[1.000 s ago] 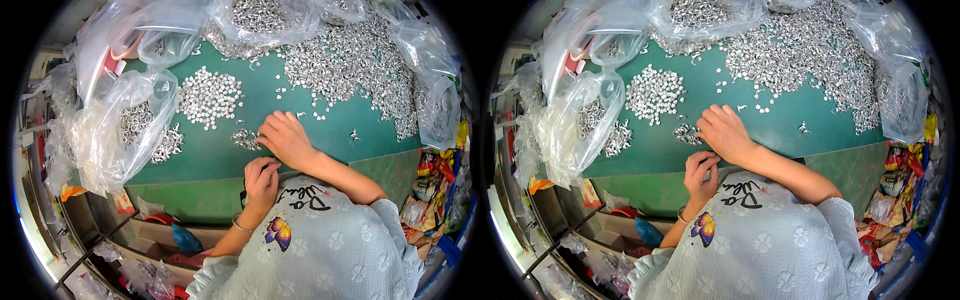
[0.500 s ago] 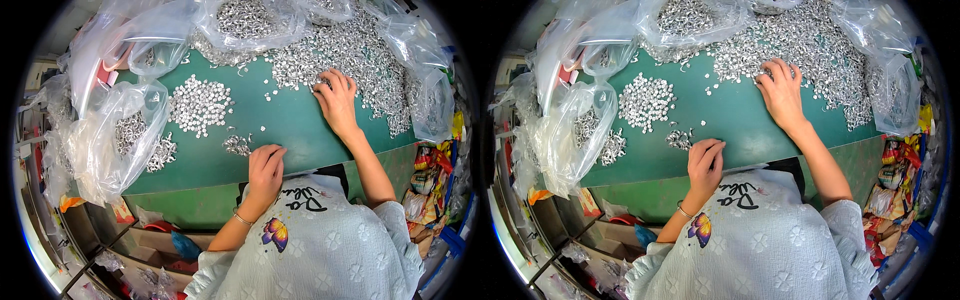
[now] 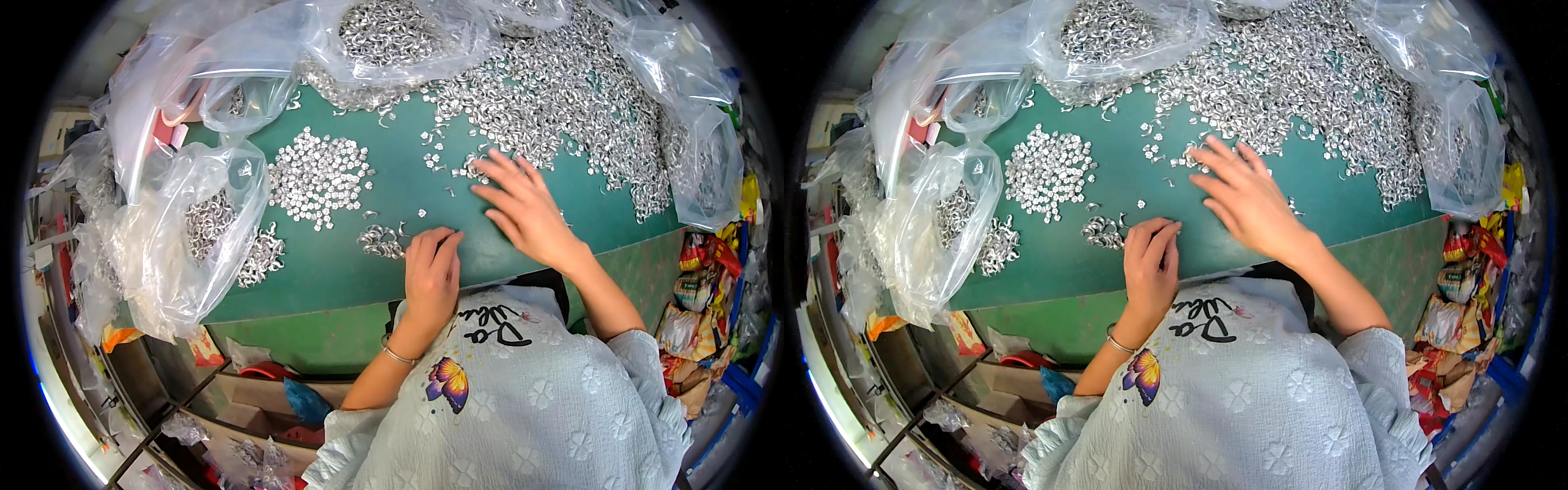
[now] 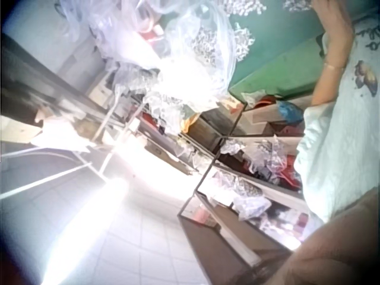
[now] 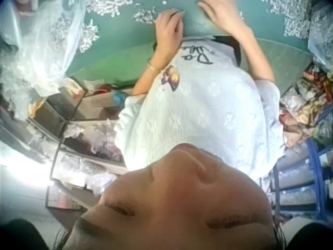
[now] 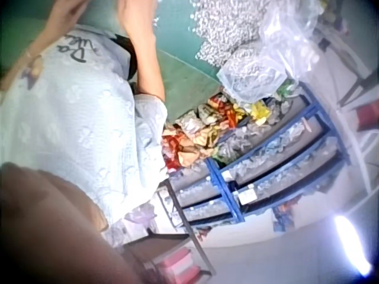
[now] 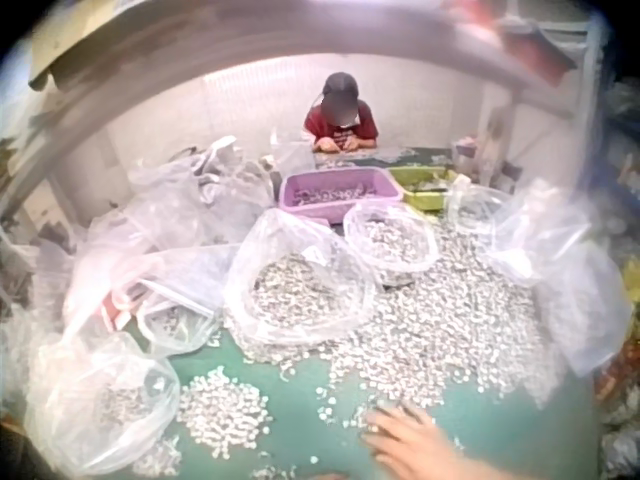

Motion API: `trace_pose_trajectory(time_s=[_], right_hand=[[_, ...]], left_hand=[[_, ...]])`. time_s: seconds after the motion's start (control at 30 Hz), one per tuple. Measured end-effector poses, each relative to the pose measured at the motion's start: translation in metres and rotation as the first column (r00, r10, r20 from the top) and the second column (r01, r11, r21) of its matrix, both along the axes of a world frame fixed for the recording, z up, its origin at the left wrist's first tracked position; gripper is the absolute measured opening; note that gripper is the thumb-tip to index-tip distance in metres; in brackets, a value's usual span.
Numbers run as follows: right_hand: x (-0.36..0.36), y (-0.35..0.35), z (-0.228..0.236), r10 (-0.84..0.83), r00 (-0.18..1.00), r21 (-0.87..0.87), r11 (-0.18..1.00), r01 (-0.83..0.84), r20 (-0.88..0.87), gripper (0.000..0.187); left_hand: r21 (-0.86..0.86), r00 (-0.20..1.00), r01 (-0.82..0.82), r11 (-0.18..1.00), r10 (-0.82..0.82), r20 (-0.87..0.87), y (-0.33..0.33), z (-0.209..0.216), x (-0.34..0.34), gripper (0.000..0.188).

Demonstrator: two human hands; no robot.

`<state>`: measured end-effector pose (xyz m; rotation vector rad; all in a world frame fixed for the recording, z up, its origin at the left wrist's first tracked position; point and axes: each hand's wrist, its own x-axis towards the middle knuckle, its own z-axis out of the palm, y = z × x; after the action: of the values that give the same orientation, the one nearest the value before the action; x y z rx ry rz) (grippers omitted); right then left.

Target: The person sorts small metal components on a workbench by hand, moving them between piles and placing them into plastic bags.

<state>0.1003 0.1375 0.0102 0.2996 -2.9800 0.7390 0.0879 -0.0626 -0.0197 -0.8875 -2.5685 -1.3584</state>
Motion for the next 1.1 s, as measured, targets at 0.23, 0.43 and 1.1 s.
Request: trace_pose_trajectory(time_s=[0.23, 0.43, 1.1], right_hand=[[0.001, -0.007, -0.004, -0.165, 0.978, 0.158, 0.970, 0.184, -0.125, 0.032], [-0.016, -0.016, -0.002, -0.170, 0.951, -0.037, 0.985, 0.166, -0.259, 0.030], [0.013, -0.017, 0.002, 0.145, 0.989, 0.000, 0.989, -0.145, 0.024, 0.039]], left_hand=[[-0.018, 0.994, 0.111, 0.994, -0.110, 0.017, 0.005, 0.000, 0.000, 0.034], [0.011, 0.997, 0.074, 0.997, -0.074, 0.022, 0.006, -0.002, 0.001, 0.029], [0.099, 0.991, 0.006, 0.995, -0.019, 0.136, 0.005, -0.003, 0.004, 0.043]])
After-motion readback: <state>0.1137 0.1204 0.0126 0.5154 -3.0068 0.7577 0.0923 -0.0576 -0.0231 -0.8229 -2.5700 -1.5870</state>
